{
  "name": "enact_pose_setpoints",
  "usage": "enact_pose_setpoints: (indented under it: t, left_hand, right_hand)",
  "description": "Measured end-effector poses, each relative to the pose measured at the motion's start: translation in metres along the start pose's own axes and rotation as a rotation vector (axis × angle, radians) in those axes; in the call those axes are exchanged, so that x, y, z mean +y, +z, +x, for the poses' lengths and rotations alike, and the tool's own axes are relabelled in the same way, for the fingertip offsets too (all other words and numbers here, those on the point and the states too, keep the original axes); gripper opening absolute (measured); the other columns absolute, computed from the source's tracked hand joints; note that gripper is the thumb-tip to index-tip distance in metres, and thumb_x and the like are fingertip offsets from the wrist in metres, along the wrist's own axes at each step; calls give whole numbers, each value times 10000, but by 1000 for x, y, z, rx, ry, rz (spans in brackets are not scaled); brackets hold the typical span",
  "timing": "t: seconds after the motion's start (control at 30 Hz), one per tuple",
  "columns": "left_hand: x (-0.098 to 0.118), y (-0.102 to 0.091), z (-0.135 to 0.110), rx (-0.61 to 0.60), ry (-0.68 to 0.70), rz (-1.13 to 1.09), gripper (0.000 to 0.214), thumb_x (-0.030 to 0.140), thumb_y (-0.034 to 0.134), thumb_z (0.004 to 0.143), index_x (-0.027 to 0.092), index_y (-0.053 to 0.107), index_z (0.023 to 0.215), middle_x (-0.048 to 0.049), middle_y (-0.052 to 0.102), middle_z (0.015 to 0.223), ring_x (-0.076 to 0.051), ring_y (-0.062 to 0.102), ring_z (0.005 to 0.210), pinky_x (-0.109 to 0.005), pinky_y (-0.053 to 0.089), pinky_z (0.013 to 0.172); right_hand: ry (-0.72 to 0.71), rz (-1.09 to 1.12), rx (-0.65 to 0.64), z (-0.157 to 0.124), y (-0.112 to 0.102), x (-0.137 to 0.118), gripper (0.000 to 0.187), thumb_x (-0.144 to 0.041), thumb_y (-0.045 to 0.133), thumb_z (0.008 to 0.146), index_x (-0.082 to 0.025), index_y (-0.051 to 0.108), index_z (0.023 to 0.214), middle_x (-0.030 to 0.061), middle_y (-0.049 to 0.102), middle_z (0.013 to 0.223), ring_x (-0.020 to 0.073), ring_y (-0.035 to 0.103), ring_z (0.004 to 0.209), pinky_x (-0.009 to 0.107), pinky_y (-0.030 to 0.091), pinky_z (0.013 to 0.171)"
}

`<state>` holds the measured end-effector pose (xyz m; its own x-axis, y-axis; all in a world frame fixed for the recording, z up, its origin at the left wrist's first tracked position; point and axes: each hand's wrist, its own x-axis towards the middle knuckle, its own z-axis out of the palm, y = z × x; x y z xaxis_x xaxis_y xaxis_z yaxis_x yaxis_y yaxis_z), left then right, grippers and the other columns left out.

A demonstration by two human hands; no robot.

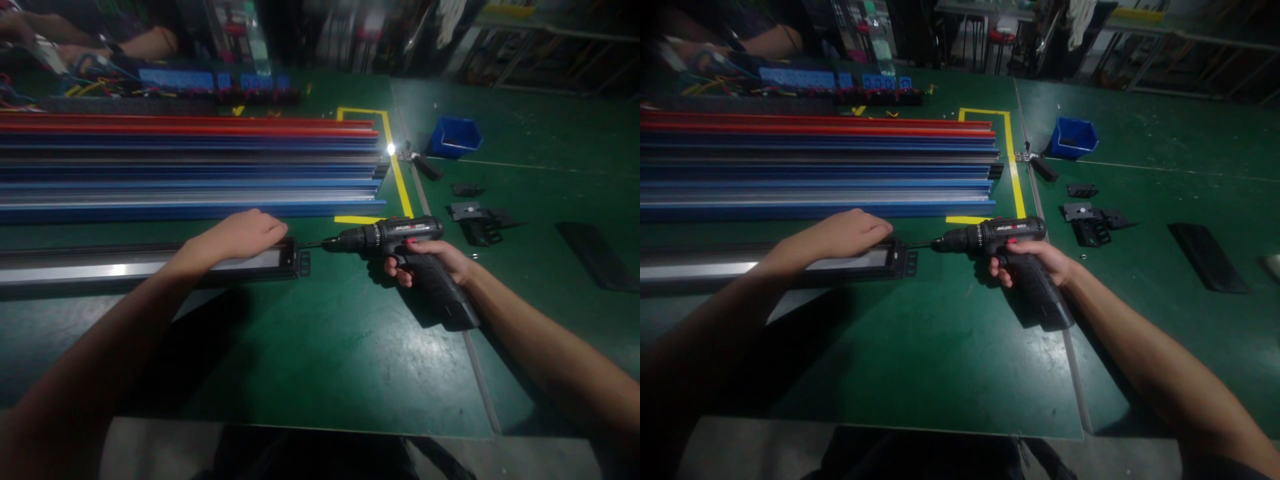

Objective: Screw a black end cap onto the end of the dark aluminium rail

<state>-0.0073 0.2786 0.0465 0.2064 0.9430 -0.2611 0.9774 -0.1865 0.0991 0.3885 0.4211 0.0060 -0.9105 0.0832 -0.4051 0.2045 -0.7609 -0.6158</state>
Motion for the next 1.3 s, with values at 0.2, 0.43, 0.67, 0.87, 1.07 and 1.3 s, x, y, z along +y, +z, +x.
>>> enact_pose_setpoints:
  t: [0.2, 0.43, 0.67, 0.87, 1.07, 1.3]
  left_hand:
    - [-2, 2, 0, 3, -3, -5, 456, 414, 292, 1031, 232, 667, 844, -62, 716, 870, -214, 603, 752, -332, 343, 651]
    - [-1, 1, 1, -1, -9, -3, 472, 421, 279, 1040, 227, 651, 823, -66, 715, 871, -210, 612, 757, -330, 355, 657]
    - [-3, 2, 1, -5, -8, -11, 456, 427, 302, 1024, 233, 654, 808, -59, 707, 841, -212, 602, 738, -336, 351, 659]
    - [-2, 1, 1, -14, -14, -4, 456, 406, 304, 1024, 234, 685, 843, -62, 727, 891, -215, 609, 766, -334, 364, 684]
    - [-1, 0, 1, -20, -14, 12, 468, 404, 300, 1030, 231, 689, 835, -66, 723, 877, -220, 613, 767, -338, 366, 678]
    - [-1, -1, 0, -19, -8, -3, 485, 412, 285, 1045, 233, 692, 850, -65, 737, 896, -218, 628, 777, -334, 390, 688]
  right_hand:
    - [-1, 11, -16, 1, -1, 0, 378, -359, 731, 962, -47, 665, 1165, 157, 760, 1053, 191, 753, 832, 287, 630, 781]
    - [-6, 60, -79, 1, -3, 1, 381, -334, 694, 992, -13, 634, 1187, 188, 750, 1094, 193, 750, 886, 284, 641, 842]
    - [16, 87, -97, 1, -2, 0, 359, -336, 693, 998, -29, 642, 1175, 178, 753, 1096, 190, 739, 900, 287, 647, 844]
    - [24, 61, -39, 0, -2, 0, 386, -373, 727, 961, -32, 676, 1137, 179, 760, 1082, 182, 726, 846, 298, 640, 810]
    - [18, 47, -12, 1, -1, 0, 375, -380, 724, 953, -48, 679, 1122, 176, 757, 1071, 184, 720, 828, 307, 635, 788]
    - [20, 51, 0, 1, -1, -1, 356, -376, 718, 959, -61, 672, 1118, 178, 756, 1071, 189, 717, 827, 315, 636, 786]
